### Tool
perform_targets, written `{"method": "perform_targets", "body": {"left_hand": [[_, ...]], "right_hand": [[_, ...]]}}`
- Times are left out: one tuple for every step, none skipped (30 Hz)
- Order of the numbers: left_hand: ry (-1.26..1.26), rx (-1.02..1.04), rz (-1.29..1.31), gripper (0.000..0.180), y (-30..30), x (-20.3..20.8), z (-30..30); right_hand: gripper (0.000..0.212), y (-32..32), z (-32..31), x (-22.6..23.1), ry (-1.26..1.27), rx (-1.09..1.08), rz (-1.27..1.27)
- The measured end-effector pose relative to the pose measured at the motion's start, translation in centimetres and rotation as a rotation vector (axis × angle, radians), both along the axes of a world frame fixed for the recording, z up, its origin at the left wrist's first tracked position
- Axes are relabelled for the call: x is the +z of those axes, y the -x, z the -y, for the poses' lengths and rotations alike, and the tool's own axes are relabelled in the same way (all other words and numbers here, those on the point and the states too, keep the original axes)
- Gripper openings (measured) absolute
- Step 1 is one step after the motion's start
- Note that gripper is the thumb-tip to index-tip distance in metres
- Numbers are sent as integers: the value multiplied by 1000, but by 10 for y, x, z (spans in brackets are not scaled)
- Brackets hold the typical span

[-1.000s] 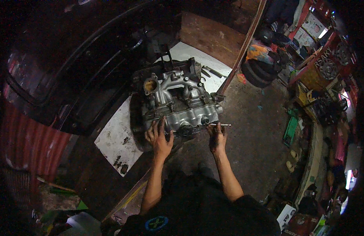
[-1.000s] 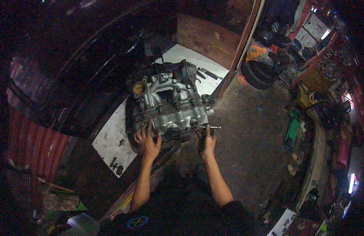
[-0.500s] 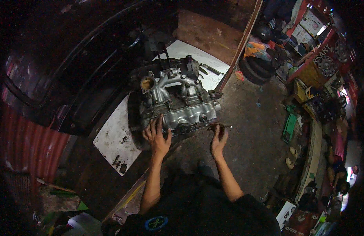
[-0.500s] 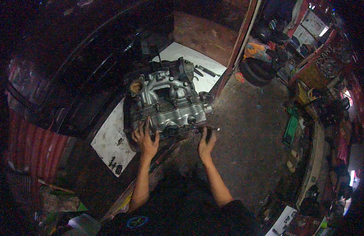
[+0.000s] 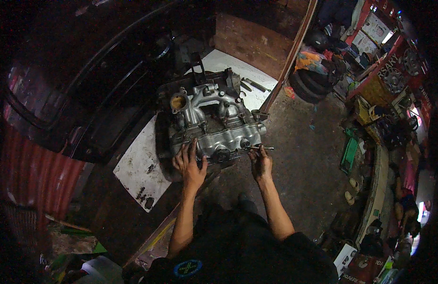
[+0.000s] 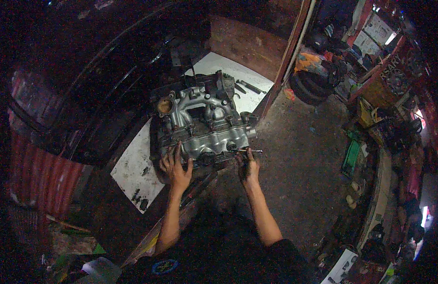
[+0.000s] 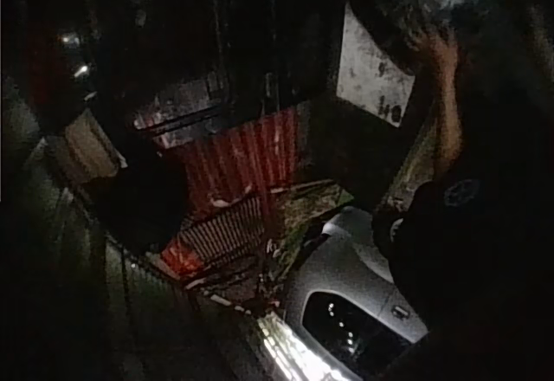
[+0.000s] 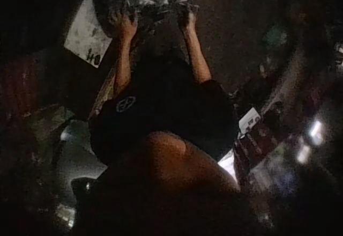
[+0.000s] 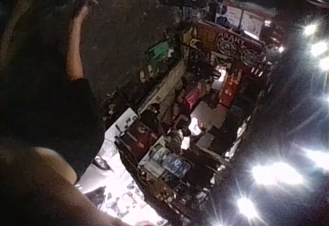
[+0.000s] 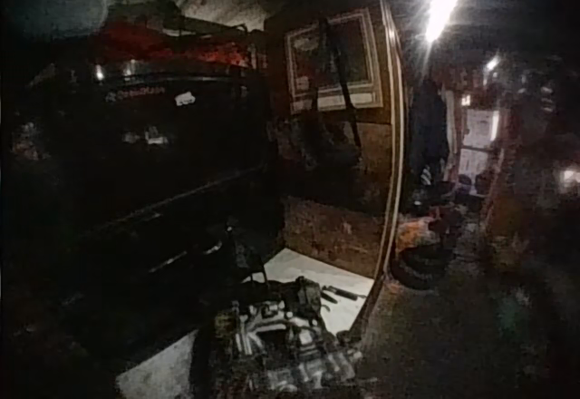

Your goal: The person uses a wrench to tighten bolts on a disassembled engine block resting on a workbench. The person repeatedly turns the wrench on several bolt locations around the engine casing.

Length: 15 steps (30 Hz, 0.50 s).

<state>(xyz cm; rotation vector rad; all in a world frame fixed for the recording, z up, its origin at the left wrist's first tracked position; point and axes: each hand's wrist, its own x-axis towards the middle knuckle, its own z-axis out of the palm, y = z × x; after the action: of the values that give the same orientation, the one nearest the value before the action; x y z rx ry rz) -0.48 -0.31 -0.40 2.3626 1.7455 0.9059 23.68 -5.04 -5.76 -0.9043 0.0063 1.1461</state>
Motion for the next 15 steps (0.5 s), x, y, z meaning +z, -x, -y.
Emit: {"method": "perform_targets", "body": {"left_hand": [[1, 3, 0, 66, 0, -1, 0], [-5, -4, 3, 66, 1, -2, -1], [-11, -11, 6, 66, 1, -3, -2], [-17, -18, 9, 66, 1, -3, -2], [-21, -20, 15, 66, 1, -3, -2], [-25, -22, 21, 66, 1, -3, -1], [-29, -25, 27, 67, 1, -4, -1], [-16, -18, 22, 66, 1, -4, -1], [-3, -10, 17, 66, 0, -4, -1], [10, -4, 11, 66, 0, -4, -1], [5, -7, 15, 66, 0, -4, -1], [-1, -10, 19, 66, 0, -3, -1], [-6, -13, 24, 65, 0, -3, -1], [-12, -20, 28, 65, 0, -3, -1], [-17, -26, 33, 65, 0, -3, -2]], "right_hand": [[26, 1, -1, 0, -12, -16, 3], [28, 2, -3, 0, -26, -32, 5], [30, 3, -4, 1, -39, -47, 8], [31, 4, -4, 1, -32, -46, 48], [33, 4, -2, 8, -23, -44, 90], [35, 3, 0, 11, -14, -42, 132], [34, 2, -1, 8, -2, -50, 211], [34, 0, -3, 4, 9, -60, 288], [34, -3, -4, 0, 19, -70, 365], [33, -6, -4, -3, 5, -42, 434], [32, -8, -4, -4, -9, -15, 503], [31, -10, -4, -5, -23, 13, 572], [30, -12, -5, -9, 15, -5, 689], [28, -13, -7, -11, 53, -25, 804], [26, -14, -8, -12, 92, -45, 919]]}}
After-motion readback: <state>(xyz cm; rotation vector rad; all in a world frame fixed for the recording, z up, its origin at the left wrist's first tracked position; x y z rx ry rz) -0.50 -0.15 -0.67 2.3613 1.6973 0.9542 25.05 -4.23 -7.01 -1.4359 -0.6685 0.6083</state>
